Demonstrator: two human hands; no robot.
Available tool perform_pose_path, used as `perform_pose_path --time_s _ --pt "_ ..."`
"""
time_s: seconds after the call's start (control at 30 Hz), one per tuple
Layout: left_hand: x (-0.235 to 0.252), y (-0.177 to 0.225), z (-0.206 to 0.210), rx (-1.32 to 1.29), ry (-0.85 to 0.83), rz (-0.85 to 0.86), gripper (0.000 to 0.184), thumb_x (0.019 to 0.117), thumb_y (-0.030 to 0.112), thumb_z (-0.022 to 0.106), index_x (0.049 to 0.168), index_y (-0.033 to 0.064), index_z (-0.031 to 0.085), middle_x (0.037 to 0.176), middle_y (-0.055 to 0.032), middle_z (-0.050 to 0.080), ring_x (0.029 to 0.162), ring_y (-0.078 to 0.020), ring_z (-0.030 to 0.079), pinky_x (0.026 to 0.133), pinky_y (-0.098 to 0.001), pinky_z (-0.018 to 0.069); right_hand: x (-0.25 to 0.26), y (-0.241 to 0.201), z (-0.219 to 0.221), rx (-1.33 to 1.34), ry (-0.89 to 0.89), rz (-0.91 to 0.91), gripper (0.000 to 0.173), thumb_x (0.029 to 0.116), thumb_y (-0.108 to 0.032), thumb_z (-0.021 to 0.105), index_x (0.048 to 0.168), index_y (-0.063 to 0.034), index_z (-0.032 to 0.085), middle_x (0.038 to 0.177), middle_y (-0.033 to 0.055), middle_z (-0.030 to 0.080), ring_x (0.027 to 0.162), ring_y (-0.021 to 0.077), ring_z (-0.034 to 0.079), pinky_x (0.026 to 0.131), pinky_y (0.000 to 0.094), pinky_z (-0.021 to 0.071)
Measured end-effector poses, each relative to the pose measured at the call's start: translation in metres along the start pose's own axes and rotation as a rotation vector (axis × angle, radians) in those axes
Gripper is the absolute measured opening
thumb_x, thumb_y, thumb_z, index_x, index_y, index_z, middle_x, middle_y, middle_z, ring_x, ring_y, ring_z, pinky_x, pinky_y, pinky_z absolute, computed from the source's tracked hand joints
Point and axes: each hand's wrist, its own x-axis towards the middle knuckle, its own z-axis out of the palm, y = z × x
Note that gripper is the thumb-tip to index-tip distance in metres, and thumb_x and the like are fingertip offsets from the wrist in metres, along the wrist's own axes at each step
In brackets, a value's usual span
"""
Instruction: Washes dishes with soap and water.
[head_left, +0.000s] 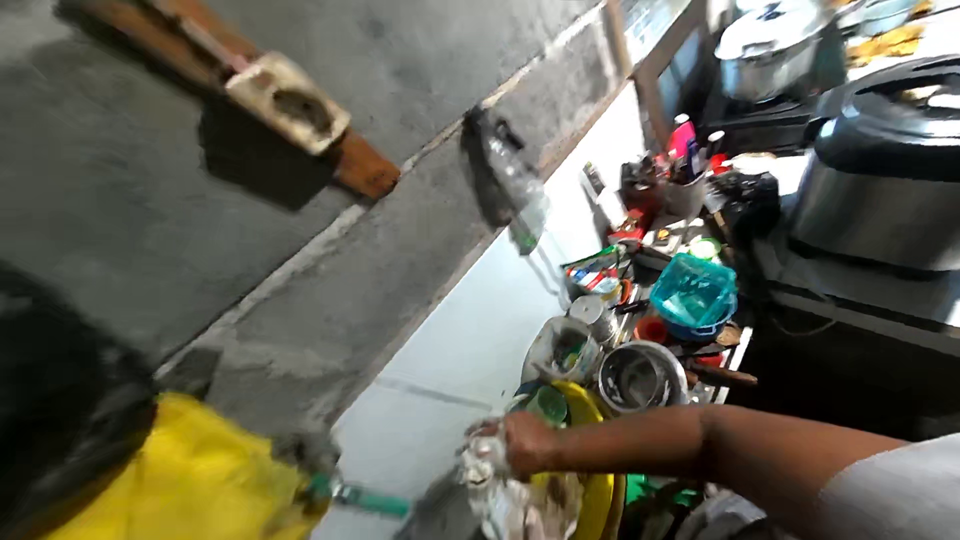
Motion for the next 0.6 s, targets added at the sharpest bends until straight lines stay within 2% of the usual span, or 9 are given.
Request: perform_pose_path --time_s 0.07,0.13,0.2,0.3,0.37,0.47,0.5,0.53,0.6 --pt "0.002 0.0 0.002 0.0 0.068 -0.001 0.024 0.0984 0.004 0.044 0.12 0.0057 0.055 0.099 0.0093 0.068 0.092 -0.0001 0.066 0.084 -0.025 0.0573 -0.018 -0.02 0.0 -0.132 -0.096 -0.144 0.044 0.0946 -0.022 0.07 0.136 -0.0086 0.067 0.131 0.0215 0.067 0.122 0.0411 0.063 0.106 0.062 0.0456" --pt "0.003 0.006 0.004 -0.073 0.093 -0.06 0.025 0.0981 0.009 0.046 0.121 0.0052 0.055 0.099 0.006 0.069 0.091 -0.0049 0.068 0.084 -0.0293 0.0592 -0.026 -0.037 -0.017 -0.176 -0.168 -0.105 0.041 0.0911 -0.013 0.073 0.128 0.0036 0.067 0.123 0.0295 0.067 0.118 0.0452 0.063 0.105 0.0615 0.0452" --pt "0.001 0.017 0.004 -0.253 0.115 -0.13 0.029 0.1006 0.014 0.046 0.126 0.0039 0.054 0.106 -0.0025 0.072 0.095 -0.0148 0.072 0.084 -0.037 0.0623 -0.004 -0.024 -0.035 -0.055 -0.133 0.084 0.042 0.0958 -0.007 0.066 0.135 0.0069 0.06 0.129 0.0303 0.064 0.123 0.0413 0.061 0.109 0.0554 0.0441" --pt "0.012 0.023 0.002 -0.567 0.16 -0.115 0.036 0.1058 0.022 0.041 0.136 0.0068 0.054 0.123 -0.007 0.07 0.106 -0.0196 0.071 0.087 -0.0389 0.062 0.007 0.019 -0.026 0.073 0.022 0.152 0.037 0.1018 -0.015 0.06 0.135 0.0008 0.062 0.128 0.0229 0.067 0.12 0.0323 0.064 0.107 0.0512 0.0476" --pt "0.022 0.025 0.002 -0.615 0.275 -0.112 0.038 0.1106 0.023 0.027 0.136 0.0082 0.05 0.119 -0.0054 0.07 0.103 -0.0169 0.071 0.084 -0.0358 0.0619 -0.029 0.02 -0.003 -0.032 0.072 0.042 0.041 0.0988 -0.02 0.062 0.134 0.0015 0.064 0.129 0.0221 0.067 0.123 0.034 0.064 0.108 0.053 0.0473" --pt "0.027 0.02 0.007 -0.557 0.378 -0.123 0.039 0.1118 0.024 0.022 0.122 0.0103 0.058 0.096 -0.0002 0.072 0.085 -0.0089 0.071 0.073 -0.0279 0.0618 -0.069 0.011 0.04 -0.217 0.14 -0.366 0.028 0.091 -0.024 0.07 0.113 -0.0084 0.079 0.116 0.0163 0.075 0.107 0.0358 0.072 0.089 0.0588 0.0579" --pt "0.026 0.017 0.011 -0.521 0.429 -0.145 0.039 0.1114 0.026 0.022 0.112 0.0123 0.059 0.085 0.002 0.07 0.076 -0.0067 0.07 0.067 -0.0263 0.061 -0.066 0.002 0.043 -0.278 0.1 -0.416 0.028 0.091 -0.024 0.07 0.116 -0.0135 0.079 0.117 0.0149 0.075 0.105 0.0364 0.073 0.086 0.0595 0.0583" --pt "0.023 0.015 0.012 -0.489 0.443 -0.169 0.037 0.1112 0.027 0.021 0.111 0.0134 0.056 0.084 0.0027 0.068 0.077 -0.0063 0.068 0.067 -0.0269 0.0598 -0.055 -0.011 0.039 -0.307 0.016 -0.369 0.033 0.0911 -0.023 0.07 0.122 -0.0142 0.076 0.122 0.0165 0.073 0.11 0.0392 0.07 0.09 0.062 0.0558" --pt "0.022 0.015 0.013 -0.444 0.412 -0.192 0.034 0.1121 0.029 0.025 0.12 0.0142 0.054 0.094 0.0022 0.067 0.085 -0.007 0.068 0.072 -0.0286 0.0592 -0.019 -0.029 0.019 -0.299 -0.178 -0.106 0.045 0.0958 -0.02 0.065 0.141 -0.0143 0.064 0.136 0.0196 0.065 0.126 0.0409 0.061 0.106 0.0626 0.0461"
